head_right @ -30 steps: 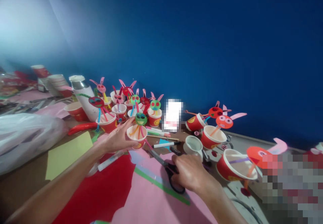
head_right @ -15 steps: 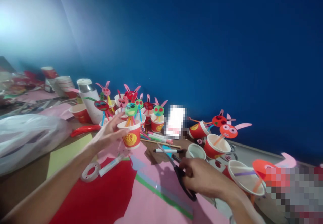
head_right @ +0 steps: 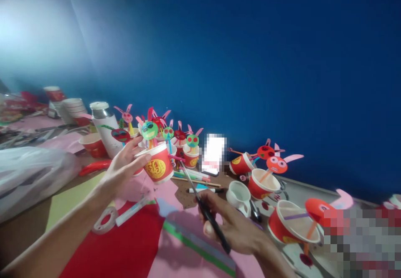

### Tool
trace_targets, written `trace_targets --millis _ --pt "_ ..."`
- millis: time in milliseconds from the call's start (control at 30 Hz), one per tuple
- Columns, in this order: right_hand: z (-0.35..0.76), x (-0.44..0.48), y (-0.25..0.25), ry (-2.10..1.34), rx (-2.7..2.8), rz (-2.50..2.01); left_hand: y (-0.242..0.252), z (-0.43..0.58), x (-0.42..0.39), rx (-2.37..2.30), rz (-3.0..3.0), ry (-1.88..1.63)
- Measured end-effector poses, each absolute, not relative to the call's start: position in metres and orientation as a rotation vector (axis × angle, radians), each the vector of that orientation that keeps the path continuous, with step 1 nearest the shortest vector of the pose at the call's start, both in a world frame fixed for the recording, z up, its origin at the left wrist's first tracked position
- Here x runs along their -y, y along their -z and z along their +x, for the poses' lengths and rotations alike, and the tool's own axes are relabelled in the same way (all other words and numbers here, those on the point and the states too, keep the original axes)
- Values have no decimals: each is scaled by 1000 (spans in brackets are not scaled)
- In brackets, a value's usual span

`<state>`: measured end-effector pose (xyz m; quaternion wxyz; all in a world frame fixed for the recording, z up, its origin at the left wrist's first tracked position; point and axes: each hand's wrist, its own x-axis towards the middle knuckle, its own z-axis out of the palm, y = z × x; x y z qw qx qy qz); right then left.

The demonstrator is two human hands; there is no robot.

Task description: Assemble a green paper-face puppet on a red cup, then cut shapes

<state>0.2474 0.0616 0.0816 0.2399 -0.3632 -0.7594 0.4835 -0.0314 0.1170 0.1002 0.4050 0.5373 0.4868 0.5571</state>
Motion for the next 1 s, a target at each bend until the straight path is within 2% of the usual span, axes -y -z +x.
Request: trace_targets --millis 167,333,1000 --pt "231 -61 -82 -1234 2055 -1119 -99 -15 -108 -1229 1320 -1367" --pt "230 -63 -73 -1213 1927 -1081 -100 -3 -101 -1089 1236 -1322" --pt "231 -61 -63 -1240 1734 -1048 -100 5 -96 -1030 1233 -1265"
